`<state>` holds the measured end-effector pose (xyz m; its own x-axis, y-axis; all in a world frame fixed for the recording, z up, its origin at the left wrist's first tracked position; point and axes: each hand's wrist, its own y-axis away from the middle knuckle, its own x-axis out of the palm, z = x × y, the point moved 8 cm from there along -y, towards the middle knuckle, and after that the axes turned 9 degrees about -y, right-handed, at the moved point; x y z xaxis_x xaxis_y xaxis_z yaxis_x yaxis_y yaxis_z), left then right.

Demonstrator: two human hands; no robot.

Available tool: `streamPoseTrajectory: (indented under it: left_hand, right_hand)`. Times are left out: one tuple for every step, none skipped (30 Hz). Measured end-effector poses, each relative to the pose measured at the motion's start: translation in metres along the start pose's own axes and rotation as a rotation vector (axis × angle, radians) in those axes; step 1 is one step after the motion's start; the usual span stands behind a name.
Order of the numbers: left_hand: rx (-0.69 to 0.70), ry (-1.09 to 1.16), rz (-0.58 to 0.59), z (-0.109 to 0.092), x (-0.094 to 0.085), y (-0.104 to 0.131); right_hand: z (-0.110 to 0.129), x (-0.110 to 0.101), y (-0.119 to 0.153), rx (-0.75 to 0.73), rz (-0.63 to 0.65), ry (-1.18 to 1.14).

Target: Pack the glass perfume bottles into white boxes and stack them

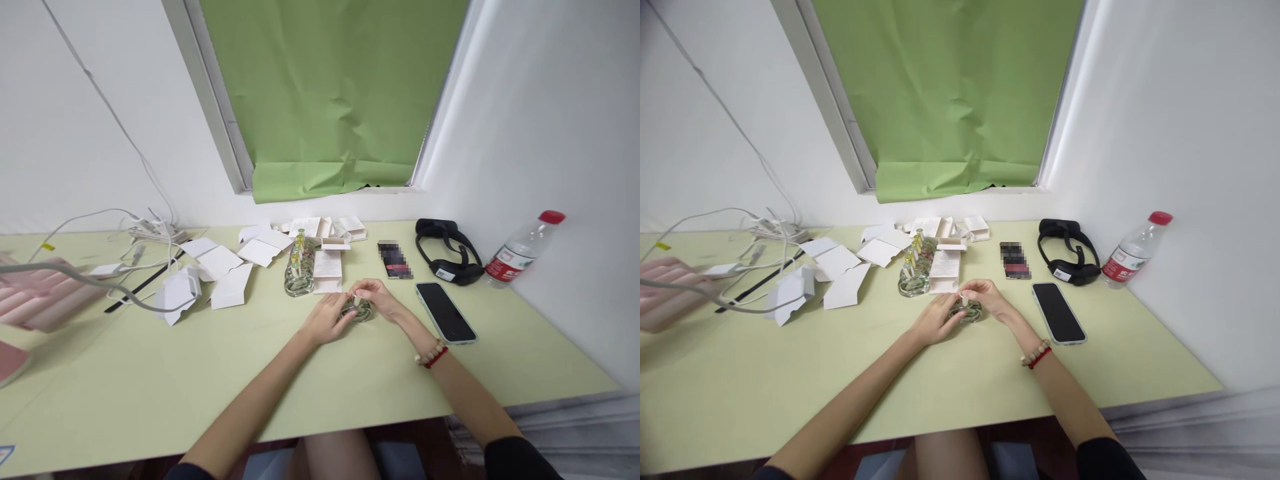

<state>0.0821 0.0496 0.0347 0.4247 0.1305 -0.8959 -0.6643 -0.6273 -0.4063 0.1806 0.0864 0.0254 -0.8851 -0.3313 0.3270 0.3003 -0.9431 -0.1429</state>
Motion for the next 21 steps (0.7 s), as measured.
streamPoseTrajectory:
  left_hand:
    - [-0.002, -0.002, 0.0, 0.0, 0.0, 0.0]
    - [-0.004, -0.006, -0.002, 0.0, 0.0, 0.0]
    - [-0.006, -0.01, -0.006, 0.0, -0.001, 0.0]
    - [-0.008, -0.016, -0.011, -0.001, -0.002, 0.001]
    - [-0.011, -0.024, -0.019, -0.001, -0.004, 0.001]
    - [-0.014, -0.038, -0.028, -0.001, -0.006, 0.002]
    - [-0.018, -0.058, -0.04, -0.001, -0.008, 0.003]
    - [-0.021, -0.084, -0.055, -0.001, -0.011, 0.006]
    - [-0.026, -0.114, -0.074, 0.0, -0.015, 0.009]
    - [-0.034, -0.146, -0.096, 0.002, -0.018, 0.014]
    - [-0.047, -0.178, -0.125, 0.006, -0.023, 0.02]
    - [-0.067, -0.209, -0.157, 0.01, -0.028, 0.027]
    - [-0.096, -0.236, -0.19, 0.016, -0.033, 0.034]
    - [-0.131, -0.261, -0.223, 0.023, -0.038, 0.043]
    - [-0.176, -0.286, -0.256, 0.031, -0.044, 0.051]
    - [-0.221, -0.306, -0.285, 0.039, -0.049, 0.059]
    - [-0.27, -0.318, -0.318, 0.047, -0.055, 0.067]
    - [-0.321, -0.318, -0.354, 0.055, -0.06, 0.074]
    - [-0.371, -0.303, -0.393, 0.063, -0.064, 0.08]
    - [-0.42, -0.275, -0.434, 0.07, -0.068, 0.085]
    - [-0.463, -0.234, -0.473, 0.077, -0.071, 0.089]
  right_hand:
    - [-0.002, 0.0, 0.0, 0.013, -0.001, -0.006]
    - [-0.004, 0.0, 0.0, 0.026, -0.003, -0.009]
    - [-0.006, 0.0, 0.0, 0.036, -0.006, -0.014]
    - [-0.007, -0.001, 0.001, 0.044, -0.01, -0.022]
    - [-0.009, -0.001, 0.001, 0.051, -0.008, -0.031]
    - [-0.01, -0.001, 0.002, 0.06, 0.006, -0.042]
    - [-0.011, 0.0, 0.002, 0.066, 0.027, -0.056]
    - [-0.012, 0.001, 0.003, 0.073, 0.05, -0.067]
    - [-0.014, 0.001, 0.003, 0.08, 0.07, -0.069]
    - [-0.016, 0.002, 0.003, 0.089, 0.08, -0.056]
    - [-0.018, 0.001, 0.002, 0.097, 0.073, -0.031]
    - [-0.021, -0.001, 0.002, 0.105, 0.049, -0.001]
    - [-0.023, -0.004, 0.001, 0.111, 0.013, 0.027]
    - [-0.025, -0.007, 0.0, 0.116, -0.032, 0.044]
    - [-0.027, -0.011, -0.001, 0.115, -0.084, 0.043]
    - [-0.029, -0.016, -0.001, 0.112, -0.141, 0.026]
    - [-0.03, -0.02, -0.002, 0.107, -0.194, 0.001]
    - [-0.031, -0.025, -0.003, 0.101, -0.239, -0.021]
    - [-0.032, -0.029, -0.003, 0.091, -0.273, -0.035]
    - [-0.032, -0.032, -0.004, 0.079, -0.298, -0.034]
    - [-0.032, -0.035, -0.005, 0.064, -0.313, -0.013]
